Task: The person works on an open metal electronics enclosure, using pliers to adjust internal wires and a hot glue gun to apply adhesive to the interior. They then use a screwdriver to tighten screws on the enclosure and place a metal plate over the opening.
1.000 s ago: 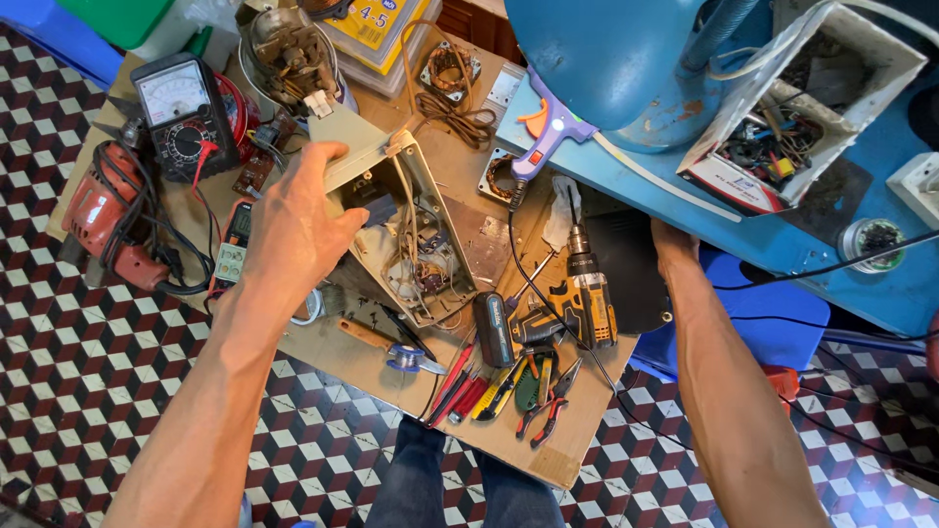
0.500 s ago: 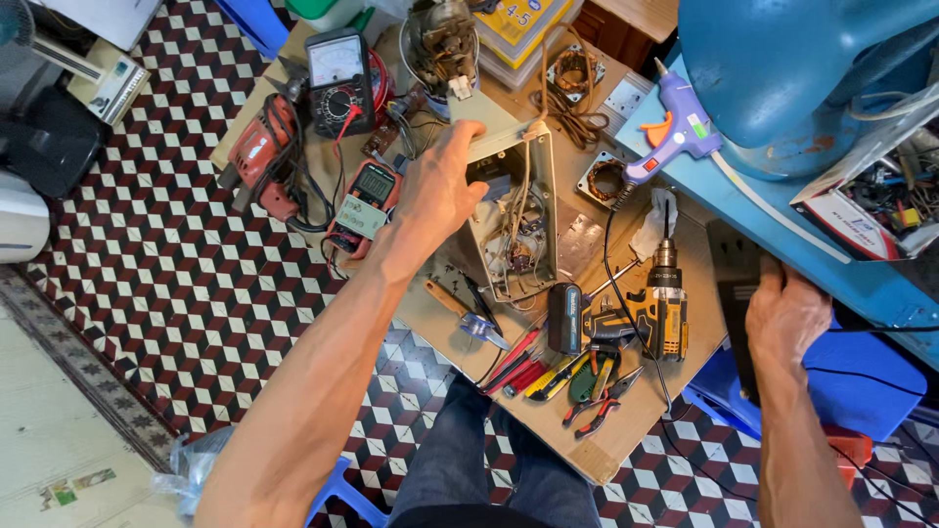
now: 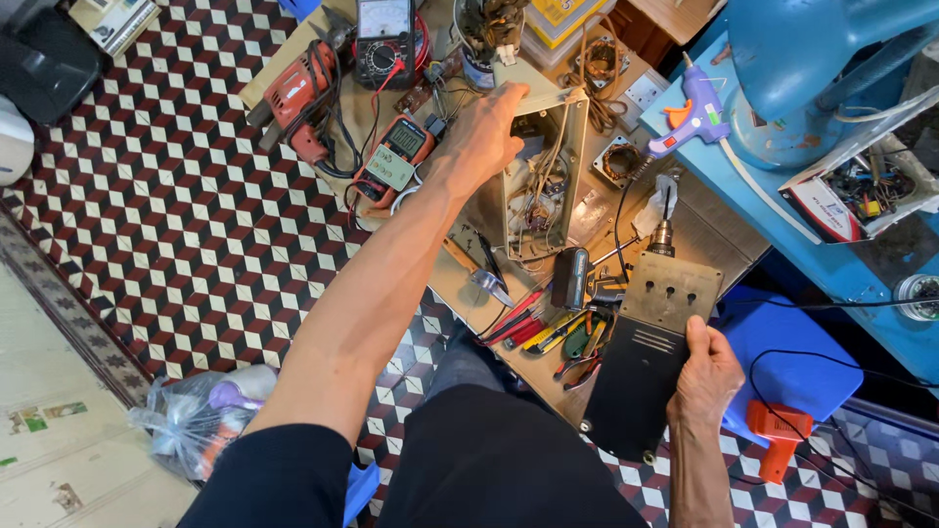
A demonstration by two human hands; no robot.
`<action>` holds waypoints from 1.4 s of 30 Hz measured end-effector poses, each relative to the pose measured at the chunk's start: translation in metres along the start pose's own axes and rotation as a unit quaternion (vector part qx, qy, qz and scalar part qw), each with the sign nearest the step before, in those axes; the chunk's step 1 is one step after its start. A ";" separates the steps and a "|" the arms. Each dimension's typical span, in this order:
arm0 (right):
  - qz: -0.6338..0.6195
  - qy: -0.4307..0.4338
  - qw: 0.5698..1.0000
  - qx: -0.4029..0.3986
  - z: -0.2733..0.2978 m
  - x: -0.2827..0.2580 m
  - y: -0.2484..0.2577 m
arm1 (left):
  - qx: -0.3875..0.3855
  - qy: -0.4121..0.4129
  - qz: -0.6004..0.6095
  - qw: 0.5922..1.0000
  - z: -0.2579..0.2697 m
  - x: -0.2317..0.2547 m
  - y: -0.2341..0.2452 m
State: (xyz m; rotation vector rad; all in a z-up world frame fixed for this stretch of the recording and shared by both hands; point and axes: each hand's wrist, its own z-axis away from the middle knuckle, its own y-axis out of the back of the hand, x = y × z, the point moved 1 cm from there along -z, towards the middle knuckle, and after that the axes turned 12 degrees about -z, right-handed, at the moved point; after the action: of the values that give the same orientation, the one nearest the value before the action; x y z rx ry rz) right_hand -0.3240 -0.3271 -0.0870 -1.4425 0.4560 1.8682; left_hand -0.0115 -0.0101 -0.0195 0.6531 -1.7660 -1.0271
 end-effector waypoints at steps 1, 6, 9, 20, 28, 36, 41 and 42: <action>-0.027 -0.008 1.000 -0.012 0.001 -0.002 -0.007 | 0.003 -0.002 0.001 1.000 -0.001 -0.001 -0.002; -0.105 -0.024 0.993 -0.051 0.000 -0.007 -0.044 | 0.013 0.001 -0.009 1.000 0.003 -0.007 -0.001; -0.109 -0.024 0.993 -0.039 -0.007 -0.007 -0.055 | -0.010 0.017 -0.011 1.000 -0.005 -0.005 -0.007; -0.126 -0.080 0.989 0.003 0.012 -0.001 -0.060 | -0.024 0.011 -0.017 1.000 -0.004 -0.010 -0.012; -0.139 -0.078 0.987 -0.009 0.018 -0.003 -0.051 | -0.007 0.001 -0.016 1.000 -0.004 -0.006 -0.008; -0.137 -0.088 0.987 -0.003 0.019 -0.005 -0.048 | -0.004 -0.014 -0.011 1.000 -0.003 -0.006 -0.004; -0.125 -0.086 0.988 0.003 0.018 -0.009 -0.050 | -0.020 -0.007 -0.020 1.000 -0.004 -0.006 -0.007; -0.118 -0.091 0.989 0.009 0.018 -0.010 -0.051 | -0.022 -0.002 -0.019 1.000 -0.004 -0.006 -0.007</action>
State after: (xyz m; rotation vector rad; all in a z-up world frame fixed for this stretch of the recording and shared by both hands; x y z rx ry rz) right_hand -0.2985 -0.2840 -0.0649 -1.2423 0.2029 1.7788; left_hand -0.0057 -0.0105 -0.0277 0.6587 -1.7348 -1.0911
